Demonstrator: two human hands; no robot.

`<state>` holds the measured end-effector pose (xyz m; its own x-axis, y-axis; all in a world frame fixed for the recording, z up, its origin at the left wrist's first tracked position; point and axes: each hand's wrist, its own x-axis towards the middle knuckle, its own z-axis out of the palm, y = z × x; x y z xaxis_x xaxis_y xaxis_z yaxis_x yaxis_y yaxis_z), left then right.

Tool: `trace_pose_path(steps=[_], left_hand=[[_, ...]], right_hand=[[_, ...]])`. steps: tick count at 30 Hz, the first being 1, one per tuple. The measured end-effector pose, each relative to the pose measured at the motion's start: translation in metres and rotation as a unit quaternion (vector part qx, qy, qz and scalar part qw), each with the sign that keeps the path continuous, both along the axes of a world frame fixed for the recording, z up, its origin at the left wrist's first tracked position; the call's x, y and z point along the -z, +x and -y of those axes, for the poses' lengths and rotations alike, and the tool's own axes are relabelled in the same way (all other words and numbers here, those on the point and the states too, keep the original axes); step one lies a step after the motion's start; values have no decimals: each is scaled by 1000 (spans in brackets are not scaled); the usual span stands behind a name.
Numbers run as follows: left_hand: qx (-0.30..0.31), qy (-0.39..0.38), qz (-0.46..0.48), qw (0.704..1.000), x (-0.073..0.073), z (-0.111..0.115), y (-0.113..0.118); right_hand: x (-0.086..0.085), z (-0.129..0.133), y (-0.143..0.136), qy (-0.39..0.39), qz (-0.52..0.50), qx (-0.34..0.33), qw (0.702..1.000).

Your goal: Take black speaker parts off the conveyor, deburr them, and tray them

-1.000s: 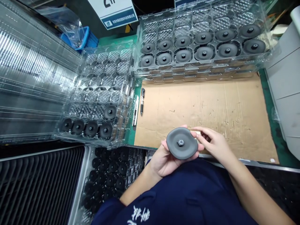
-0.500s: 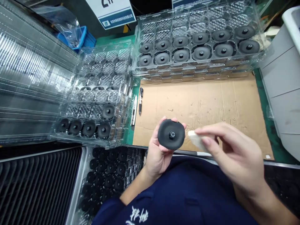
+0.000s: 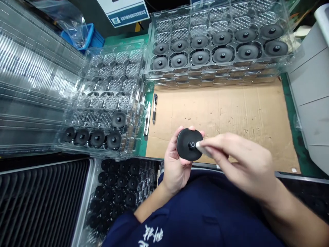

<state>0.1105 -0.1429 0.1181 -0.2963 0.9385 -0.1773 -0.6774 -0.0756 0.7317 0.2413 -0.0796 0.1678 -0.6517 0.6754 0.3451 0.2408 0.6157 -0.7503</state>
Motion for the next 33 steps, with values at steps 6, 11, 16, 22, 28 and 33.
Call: trace_pose_path(steps=[6,11,16,22,28,33], left_hand=[[11,-19,31,999,-2,-1,-1],[27,-54,61,996,0,2,-7],[69,-60,110,990,1,3,-11],[125,-28,105,986,4,2,-13],[87,71,-313,943,14,2,-23],[117,146,-551,813,13,-2,-31]], right_hand=[[3,-4,0,-49,-21,-42,998],[49,-27,16,-185,2,190,964],[105,-31,23,-164,101,173,966],[113,-24,28,-105,120,189,969],[85,-17,33,-149,45,180,971],[65,-7,34,-253,-27,164,953]])
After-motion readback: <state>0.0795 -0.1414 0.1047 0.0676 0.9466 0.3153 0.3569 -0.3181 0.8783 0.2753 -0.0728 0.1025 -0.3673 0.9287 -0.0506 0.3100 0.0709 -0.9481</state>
